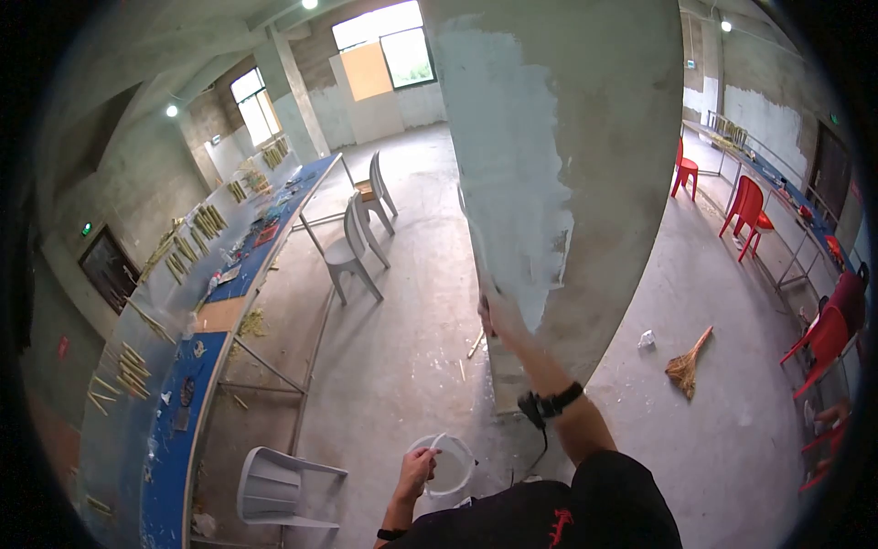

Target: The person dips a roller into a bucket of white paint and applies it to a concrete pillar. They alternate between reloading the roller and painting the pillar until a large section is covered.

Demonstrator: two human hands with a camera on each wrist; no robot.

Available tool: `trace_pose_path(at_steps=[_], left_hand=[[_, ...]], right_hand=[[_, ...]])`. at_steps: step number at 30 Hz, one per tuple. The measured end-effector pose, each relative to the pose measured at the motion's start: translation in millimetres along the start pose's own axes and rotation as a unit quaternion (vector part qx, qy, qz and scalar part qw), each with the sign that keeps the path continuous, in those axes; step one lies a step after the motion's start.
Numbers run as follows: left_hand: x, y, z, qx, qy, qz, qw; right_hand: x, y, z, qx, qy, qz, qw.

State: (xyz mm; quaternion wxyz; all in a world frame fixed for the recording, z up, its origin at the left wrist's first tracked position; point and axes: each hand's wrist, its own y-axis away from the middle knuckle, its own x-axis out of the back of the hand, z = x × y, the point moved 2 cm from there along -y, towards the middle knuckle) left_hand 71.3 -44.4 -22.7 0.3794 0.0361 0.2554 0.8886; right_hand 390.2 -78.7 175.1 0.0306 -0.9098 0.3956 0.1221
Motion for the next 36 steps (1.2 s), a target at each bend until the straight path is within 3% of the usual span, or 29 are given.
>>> trace_pose_path(at_steps=[2, 4, 6, 10, 13, 15, 25, 29, 34, 36], left_hand=[[-0.3, -3.8, -2.7, 0.000, -0.009, 0.002, 1.000], [2.0, -5.0, -3.0, 0.005, -0.017, 0.007, 1.000], [1.0, -4.5, -3.2, 0.019, -0.007, 0.003, 1.000], [-1.5, -3.9, -2.5, 0.013, -0.025, 0.006, 1.000], [-2.8, -5.6, 0.7, 0.013, -0.027, 0.007, 1.000], [-2.7, -6.6, -3.2, 0.010, -0.019, -0.001, 1.000], [-4.3, -13.7, -4.6, 0.004, -0.022, -0.018, 1.000], [-9.1, -13.6, 2.6, 0.002, -0.046, -0.029, 0.999], [-13.1, -15.0, 8.8, 0.009, -0.048, -0.041, 0.998], [-13.3, -17.6, 9.5, 0.005, -0.034, -0.044, 0.998]], right_hand=[[15.2, 9.6, 48.3, -0.035, 0.028, 0.035, 0.998], [22.1, 34.4, 76.5, -0.142, -0.041, 0.010, 0.989], [34.4, 50.7, 103.3, -0.171, -0.053, 0.019, 0.984], [59.9, 66.0, 139.9, -0.174, -0.039, 0.049, 0.983], [69.9, 65.1, 141.2, -0.110, -0.033, 0.073, 0.991], [80.4, 58.3, 140.8, -0.054, -0.024, 0.151, 0.987], [102.8, -4.3, 31.0, 0.061, -0.077, 0.098, 0.990], [87.4, -20.0, -53.3, 0.146, -0.078, 0.070, 0.984], [88.9, -43.4, -143.4, 0.144, -0.112, 0.042, 0.982], [89.1, -43.5, -168.1, 0.183, -0.064, 0.053, 0.979]])
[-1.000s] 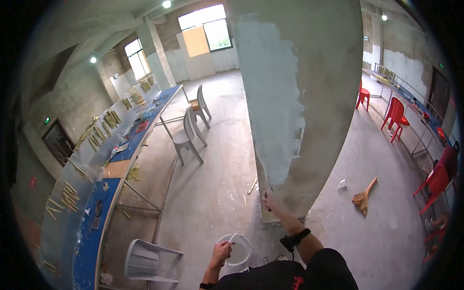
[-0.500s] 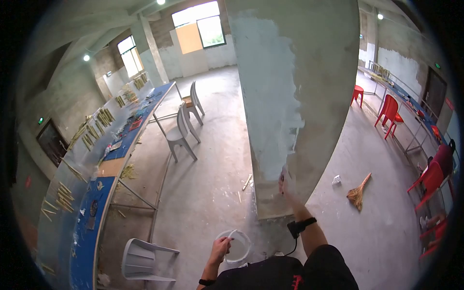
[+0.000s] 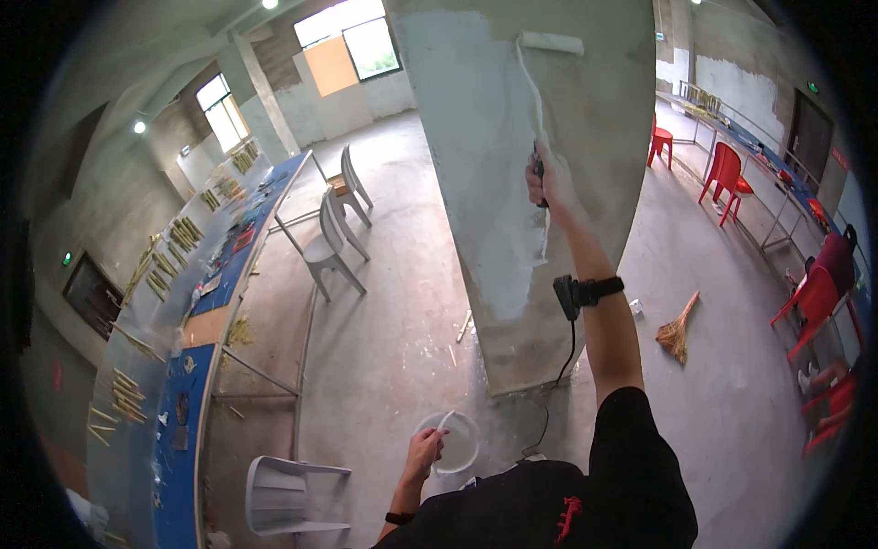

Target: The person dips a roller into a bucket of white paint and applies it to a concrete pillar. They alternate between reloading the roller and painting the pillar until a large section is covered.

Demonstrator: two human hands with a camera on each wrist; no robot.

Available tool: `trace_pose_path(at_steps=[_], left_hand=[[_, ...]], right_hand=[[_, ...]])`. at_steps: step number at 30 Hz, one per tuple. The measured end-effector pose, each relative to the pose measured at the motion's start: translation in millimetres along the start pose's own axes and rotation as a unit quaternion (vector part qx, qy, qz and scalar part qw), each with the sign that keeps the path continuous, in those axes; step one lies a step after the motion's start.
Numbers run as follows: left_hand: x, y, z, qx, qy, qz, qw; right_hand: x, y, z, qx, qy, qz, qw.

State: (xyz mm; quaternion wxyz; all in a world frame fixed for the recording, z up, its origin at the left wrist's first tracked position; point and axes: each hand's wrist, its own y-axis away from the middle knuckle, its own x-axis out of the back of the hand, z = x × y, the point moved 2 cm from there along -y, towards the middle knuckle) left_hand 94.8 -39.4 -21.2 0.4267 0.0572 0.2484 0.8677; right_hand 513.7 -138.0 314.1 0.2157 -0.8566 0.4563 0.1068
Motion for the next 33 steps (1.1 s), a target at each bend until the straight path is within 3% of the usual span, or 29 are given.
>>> trace_pose_path(at_steps=[4, 10, 16, 18, 23, 25, 33], left_hand=[[-1.9, 0.8, 5.4, 0.005, 0.004, -0.004, 1.000], [-3.4, -6.2, 5.1, 0.001, -0.026, 0.005, 1.000], [-1.5, -13.3, -0.2, 0.004, -0.037, 0.003, 0.999], [-1.3, -14.2, -3.6, 0.007, -0.036, 0.006, 0.999], [-5.6, -10.8, 3.7, 0.004, -0.050, 0.012, 0.999], [-7.8, -8.7, 5.5, 0.010, -0.064, 0.017, 0.998], [-20.1, -11.3, 10.0, 0.020, -0.028, -0.008, 0.999]], right_hand=[[8.9, 2.8, 8.5, 0.016, 0.029, 0.003, 0.999], [46.5, 62.9, 108.7, -0.041, 0.090, 0.035, 0.995], [106.7, 142.5, 238.1, -0.166, 0.084, 0.058, 0.981], [112.0, 169.7, 250.2, -0.250, 0.092, 0.071, 0.961], [137.2, 192.1, 292.6, -0.247, 0.113, 0.090, 0.958], [144.2, 188.1, 289.5, -0.220, 0.143, 0.095, 0.960], [64.8, 99.3, 141.0, -0.097, 0.106, -0.006, 0.990]])
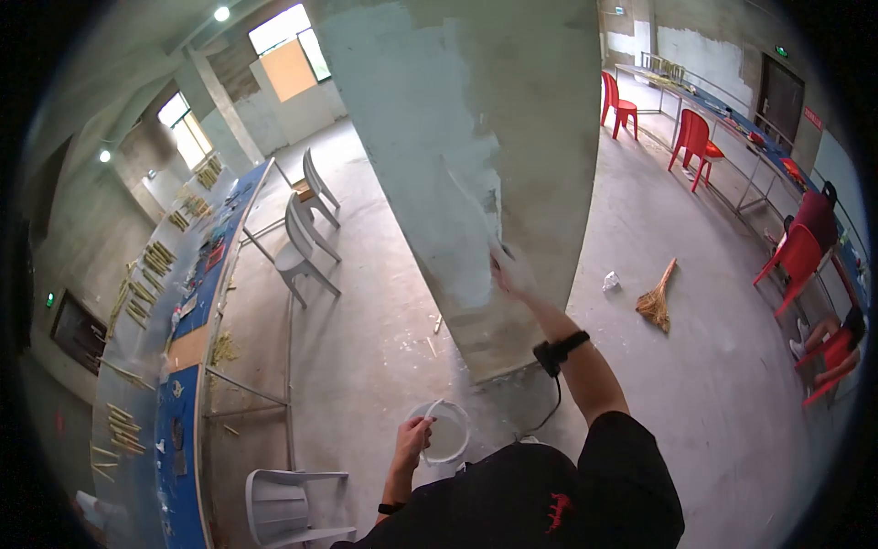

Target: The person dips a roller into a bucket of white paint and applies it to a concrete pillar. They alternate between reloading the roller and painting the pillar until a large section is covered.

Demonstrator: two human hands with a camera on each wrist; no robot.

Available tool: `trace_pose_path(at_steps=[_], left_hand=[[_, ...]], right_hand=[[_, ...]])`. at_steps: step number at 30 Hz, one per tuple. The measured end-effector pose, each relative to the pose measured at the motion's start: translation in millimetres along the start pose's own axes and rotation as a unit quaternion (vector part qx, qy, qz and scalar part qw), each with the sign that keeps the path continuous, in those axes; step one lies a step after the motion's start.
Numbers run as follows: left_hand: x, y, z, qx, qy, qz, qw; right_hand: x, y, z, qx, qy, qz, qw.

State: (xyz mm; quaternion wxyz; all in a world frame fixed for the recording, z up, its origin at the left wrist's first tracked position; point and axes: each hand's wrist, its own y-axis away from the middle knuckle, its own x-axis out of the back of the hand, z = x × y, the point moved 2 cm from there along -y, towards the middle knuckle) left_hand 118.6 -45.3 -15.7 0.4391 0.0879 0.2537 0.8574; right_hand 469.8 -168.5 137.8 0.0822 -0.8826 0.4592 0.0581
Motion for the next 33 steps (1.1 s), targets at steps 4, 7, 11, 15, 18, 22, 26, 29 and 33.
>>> trace_pose_path(at_steps=[4, 7, 11, 15, 18, 22, 26, 29, 33], left_hand=[[-4.8, 0.0, 0.4, -0.004, -0.011, 0.002, 1.000], [-8.0, 5.4, 4.4, -0.004, -0.004, -0.004, 1.000], [-4.2, 5.0, 1.2, -0.011, 0.018, -0.015, 1.000], [-1.5, 8.6, -3.3, -0.015, 0.020, -0.003, 1.000], [3.7, 9.5, -8.9, -0.013, 0.016, 0.002, 1.000], [9.0, 10.8, -14.4, -0.008, 0.000, 0.007, 1.000], [11.0, 15.1, -14.8, -0.004, -0.004, 0.013, 1.000], [11.4, 15.1, -15.9, 0.005, -0.010, 0.013, 1.000], [12.1, 14.2, -13.8, 0.004, -0.010, 0.011, 1.000]], right_hand=[[-25.5, -33.3, -76.7, 0.058, 0.010, -0.030, 0.998], [-52.1, -44.3, -121.6, 0.047, -0.034, -0.030, 0.998], [-69.8, -38.2, -122.5, 0.011, -0.096, -0.065, 0.993], [-63.9, -20.0, -64.6, -0.016, -0.078, -0.051, 0.996], [-48.1, -1.3, -0.1, -0.046, -0.054, -0.025, 0.997], [-31.8, 31.0, 56.6, -0.097, -0.075, 0.014, 0.992], [-33.3, 35.9, 59.8, -0.073, -0.054, 0.027, 0.996], [-43.1, 12.7, 30.1, -0.024, -0.049, 0.034, 0.998], [-57.0, -29.3, -60.5, 0.037, 0.019, 0.044, 0.998]])
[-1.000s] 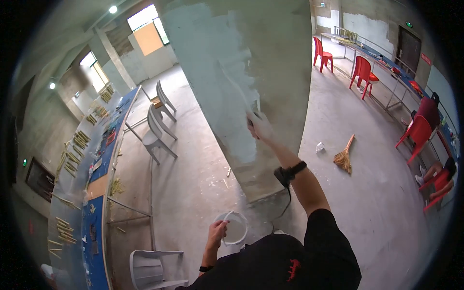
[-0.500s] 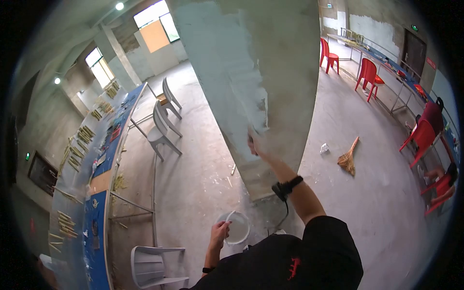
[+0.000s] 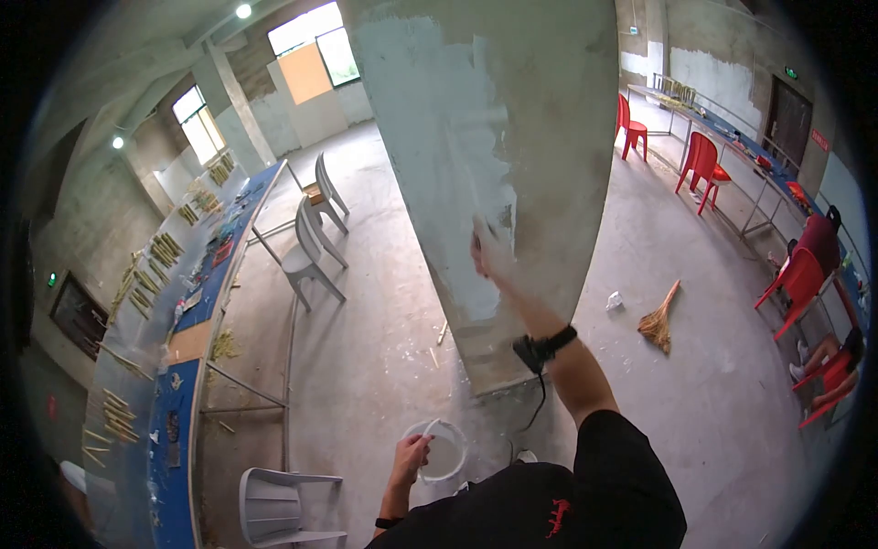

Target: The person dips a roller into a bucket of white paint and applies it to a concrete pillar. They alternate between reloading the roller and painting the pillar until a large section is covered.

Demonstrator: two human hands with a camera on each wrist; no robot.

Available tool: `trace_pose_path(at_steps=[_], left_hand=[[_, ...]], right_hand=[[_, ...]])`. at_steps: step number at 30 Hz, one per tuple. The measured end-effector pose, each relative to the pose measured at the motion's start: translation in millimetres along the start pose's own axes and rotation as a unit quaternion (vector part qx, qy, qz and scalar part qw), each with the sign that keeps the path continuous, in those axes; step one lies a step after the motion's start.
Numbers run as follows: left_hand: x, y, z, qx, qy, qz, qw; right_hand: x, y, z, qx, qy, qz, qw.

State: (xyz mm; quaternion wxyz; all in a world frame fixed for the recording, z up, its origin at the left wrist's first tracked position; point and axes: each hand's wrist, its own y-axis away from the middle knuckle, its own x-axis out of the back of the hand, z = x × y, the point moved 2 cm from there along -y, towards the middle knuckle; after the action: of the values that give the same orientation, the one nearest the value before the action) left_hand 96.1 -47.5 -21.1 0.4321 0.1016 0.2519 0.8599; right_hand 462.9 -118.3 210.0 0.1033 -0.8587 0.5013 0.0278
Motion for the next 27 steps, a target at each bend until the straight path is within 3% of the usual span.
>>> trace_pose_path(at_steps=[5, 9, 16, 20, 22, 27], left_hand=[[-0.8, -1.4, -0.1, -0.003, 0.016, -0.010, 1.000], [-2.4, -3.1, 0.1, -0.012, 0.026, -0.009, 1.000], [-1.8, 2.4, 3.6, -0.008, 0.020, 0.006, 1.000], [0.5, 0.6, 0.4, -0.004, 0.007, 0.006, 1.000], [0.7, 1.5, 1.5, -0.004, 0.005, 0.001, 1.000], [2.7, -0.6, -3.2, -0.002, -0.012, 0.016, 1.000]], right_hand=[[-15.1, -39.4, -110.1, 0.016, -0.090, -0.054, 0.994], [-15.4, -48.6, -133.9, 0.032, -0.117, -0.105, 0.987], [-2.3, -10.0, -18.7, -0.019, -0.064, -0.062, 0.996], [14.4, 29.9, 68.8, -0.120, -0.090, -0.086, 0.985], [26.6, 49.0, 116.7, -0.126, -0.060, -0.050, 0.989], [46.3, 99.1, 178.2, -0.227, -0.065, -0.046, 0.971]])
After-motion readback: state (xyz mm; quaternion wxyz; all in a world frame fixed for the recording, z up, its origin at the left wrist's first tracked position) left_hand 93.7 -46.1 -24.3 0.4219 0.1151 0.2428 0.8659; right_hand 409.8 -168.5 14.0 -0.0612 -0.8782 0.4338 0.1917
